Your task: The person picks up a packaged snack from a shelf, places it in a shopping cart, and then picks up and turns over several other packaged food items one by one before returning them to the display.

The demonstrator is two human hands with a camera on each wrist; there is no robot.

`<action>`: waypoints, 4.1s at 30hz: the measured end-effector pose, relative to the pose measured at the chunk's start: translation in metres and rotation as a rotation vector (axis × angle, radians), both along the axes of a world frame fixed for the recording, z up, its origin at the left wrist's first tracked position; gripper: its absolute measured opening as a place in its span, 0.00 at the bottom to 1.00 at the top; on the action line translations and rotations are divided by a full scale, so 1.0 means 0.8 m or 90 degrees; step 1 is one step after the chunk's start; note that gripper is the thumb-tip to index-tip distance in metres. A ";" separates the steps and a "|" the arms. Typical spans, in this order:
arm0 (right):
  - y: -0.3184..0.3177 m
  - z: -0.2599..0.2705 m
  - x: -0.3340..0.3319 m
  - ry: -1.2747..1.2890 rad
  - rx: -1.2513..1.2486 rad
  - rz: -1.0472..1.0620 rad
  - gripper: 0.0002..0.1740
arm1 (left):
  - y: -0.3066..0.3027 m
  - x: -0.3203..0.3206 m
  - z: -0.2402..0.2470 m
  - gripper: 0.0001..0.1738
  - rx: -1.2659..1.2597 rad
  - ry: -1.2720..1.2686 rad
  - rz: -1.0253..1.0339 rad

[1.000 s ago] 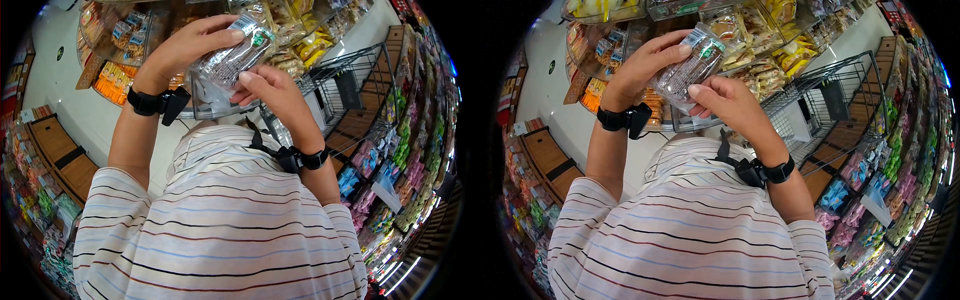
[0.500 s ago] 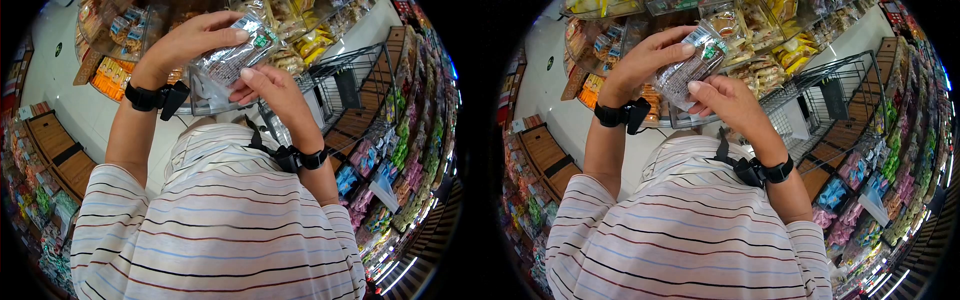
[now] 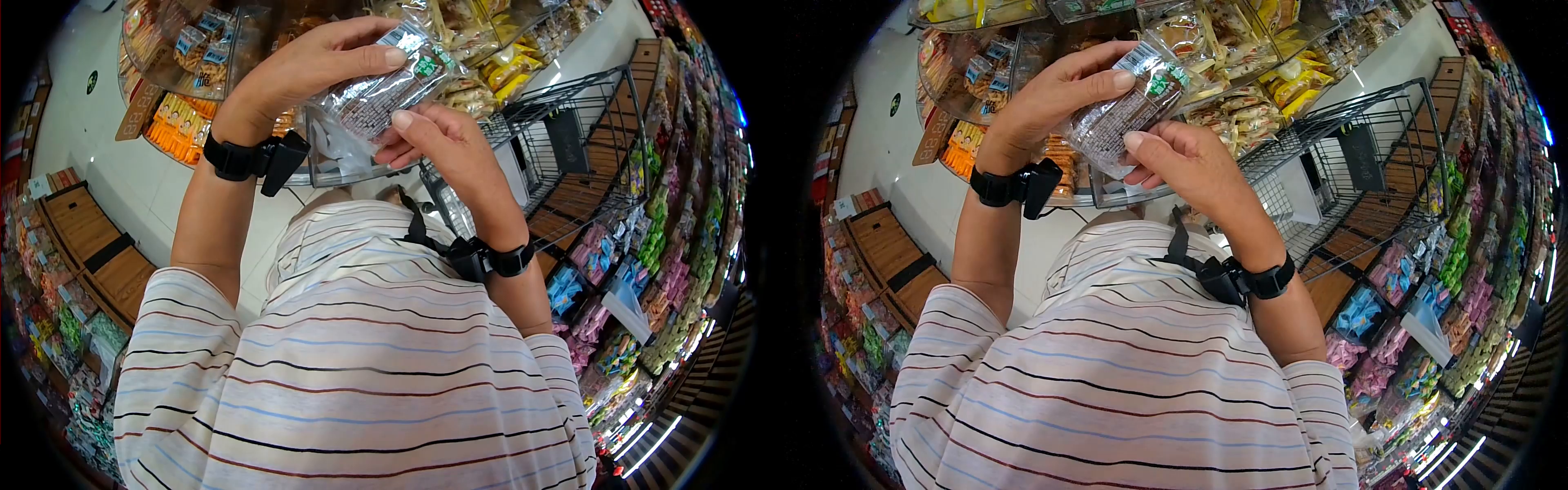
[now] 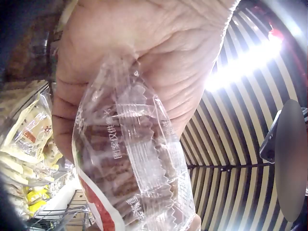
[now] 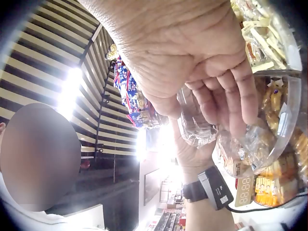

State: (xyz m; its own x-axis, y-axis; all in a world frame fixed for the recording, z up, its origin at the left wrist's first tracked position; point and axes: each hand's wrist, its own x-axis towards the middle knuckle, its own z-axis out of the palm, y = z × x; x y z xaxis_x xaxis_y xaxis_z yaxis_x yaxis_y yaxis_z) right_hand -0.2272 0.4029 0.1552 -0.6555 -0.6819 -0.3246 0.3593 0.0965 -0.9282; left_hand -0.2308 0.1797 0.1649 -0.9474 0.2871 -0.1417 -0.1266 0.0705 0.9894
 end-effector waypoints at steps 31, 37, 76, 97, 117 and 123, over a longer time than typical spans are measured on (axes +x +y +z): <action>-0.013 -0.005 -0.006 -0.018 0.044 0.033 0.21 | -0.010 0.002 0.001 0.35 -0.004 -0.013 0.014; -0.015 -0.005 -0.007 -0.046 0.033 -0.004 0.20 | -0.009 -0.003 -0.007 0.34 -0.005 -0.022 0.006; 0.002 -0.021 -0.028 -0.069 0.031 0.000 0.22 | 0.002 -0.027 -0.015 0.29 -0.016 -0.037 0.031; 0.011 -0.032 -0.039 -0.028 -0.023 -0.094 0.21 | 0.006 -0.023 -0.042 0.30 0.120 -0.060 0.198; 0.012 -0.030 -0.044 -0.023 -0.048 -0.121 0.27 | 0.008 -0.001 -0.044 0.33 0.240 -0.117 0.245; 0.013 -0.032 -0.046 -0.032 -0.035 -0.115 0.25 | 0.006 0.003 -0.048 0.32 0.238 -0.125 0.248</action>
State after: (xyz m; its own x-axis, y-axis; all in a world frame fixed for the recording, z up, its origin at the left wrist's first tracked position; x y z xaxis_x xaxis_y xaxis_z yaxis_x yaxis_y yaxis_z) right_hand -0.2637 0.4130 0.1297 -0.7527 -0.5718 -0.3263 0.4128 -0.0238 -0.9105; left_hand -0.2287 0.1846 0.1266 -0.9593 -0.0134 -0.2822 -0.2576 -0.3691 0.8930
